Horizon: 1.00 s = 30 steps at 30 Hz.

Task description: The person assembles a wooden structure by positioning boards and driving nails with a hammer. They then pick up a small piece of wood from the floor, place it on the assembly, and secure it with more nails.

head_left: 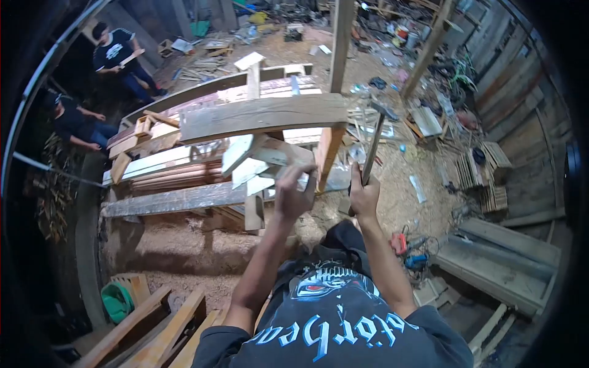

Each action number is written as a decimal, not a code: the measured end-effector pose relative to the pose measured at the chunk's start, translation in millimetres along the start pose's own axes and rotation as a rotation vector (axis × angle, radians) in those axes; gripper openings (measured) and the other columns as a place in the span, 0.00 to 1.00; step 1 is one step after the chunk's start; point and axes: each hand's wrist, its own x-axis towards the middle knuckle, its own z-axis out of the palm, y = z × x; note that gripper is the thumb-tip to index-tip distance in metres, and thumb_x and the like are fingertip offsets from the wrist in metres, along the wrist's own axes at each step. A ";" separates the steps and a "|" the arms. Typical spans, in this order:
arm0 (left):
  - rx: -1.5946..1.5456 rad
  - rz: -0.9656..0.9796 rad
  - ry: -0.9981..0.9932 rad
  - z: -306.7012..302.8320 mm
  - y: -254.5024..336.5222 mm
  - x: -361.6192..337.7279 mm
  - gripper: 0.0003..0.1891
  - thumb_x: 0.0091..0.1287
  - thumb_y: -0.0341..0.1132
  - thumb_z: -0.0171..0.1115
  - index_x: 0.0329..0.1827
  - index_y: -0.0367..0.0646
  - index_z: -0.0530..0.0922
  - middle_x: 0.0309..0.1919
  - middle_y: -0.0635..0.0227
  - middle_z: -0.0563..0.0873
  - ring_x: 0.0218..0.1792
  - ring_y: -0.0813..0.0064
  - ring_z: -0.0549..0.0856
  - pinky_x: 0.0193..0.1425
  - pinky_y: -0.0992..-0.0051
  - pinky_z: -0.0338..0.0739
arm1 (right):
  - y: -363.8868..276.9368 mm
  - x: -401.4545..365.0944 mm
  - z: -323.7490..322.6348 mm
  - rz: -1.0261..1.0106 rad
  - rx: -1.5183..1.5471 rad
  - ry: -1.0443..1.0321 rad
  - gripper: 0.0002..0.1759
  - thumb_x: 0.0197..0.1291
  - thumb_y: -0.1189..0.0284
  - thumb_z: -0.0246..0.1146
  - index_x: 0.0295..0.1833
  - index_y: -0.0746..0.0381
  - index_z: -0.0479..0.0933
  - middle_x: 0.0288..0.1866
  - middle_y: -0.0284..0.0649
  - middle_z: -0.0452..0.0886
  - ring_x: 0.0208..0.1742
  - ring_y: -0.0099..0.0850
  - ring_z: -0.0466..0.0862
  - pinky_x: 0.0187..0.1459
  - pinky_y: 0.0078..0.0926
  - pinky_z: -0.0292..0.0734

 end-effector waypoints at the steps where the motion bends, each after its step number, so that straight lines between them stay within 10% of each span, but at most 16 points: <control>1: -0.037 -0.043 -0.052 17.6 0.5 -10.3 0.07 0.64 0.23 0.67 0.45 0.37 0.84 0.40 0.56 0.89 0.42 0.64 0.89 0.47 0.71 0.82 | 14.4 -2.1 -13.7 -0.019 -0.007 0.038 0.24 0.71 0.61 0.64 0.23 0.64 0.73 0.18 0.28 0.66 0.24 0.18 0.65 0.25 0.26 0.58; 19: -0.086 -0.537 -0.180 366.8 -53.3 -32.2 0.07 0.67 0.30 0.65 0.44 0.38 0.85 0.37 0.53 0.88 0.39 0.61 0.89 0.43 0.69 0.82 | 176.6 216.5 -263.1 0.066 -0.339 -0.026 0.14 0.68 0.66 0.65 0.42 0.68 0.83 0.22 0.37 0.76 0.26 0.23 0.74 0.31 0.26 0.72; 25: -0.150 -0.738 -0.140 454.8 -47.3 2.5 0.08 0.70 0.31 0.64 0.46 0.37 0.85 0.36 0.63 0.89 0.37 0.79 0.86 0.42 0.75 0.80 | 211.1 310.0 -289.3 0.152 -0.370 -0.102 0.14 0.66 0.66 0.66 0.44 0.68 0.84 0.27 0.44 0.83 0.30 0.31 0.82 0.36 0.33 0.76; 30: -0.109 -0.891 -0.058 512.5 -97.7 17.9 0.08 0.69 0.31 0.64 0.46 0.37 0.85 0.34 0.61 0.89 0.35 0.75 0.86 0.41 0.73 0.80 | 259.0 381.2 -274.8 0.123 -0.422 -0.216 0.15 0.68 0.64 0.65 0.39 0.68 0.81 0.24 0.42 0.80 0.28 0.31 0.79 0.34 0.33 0.74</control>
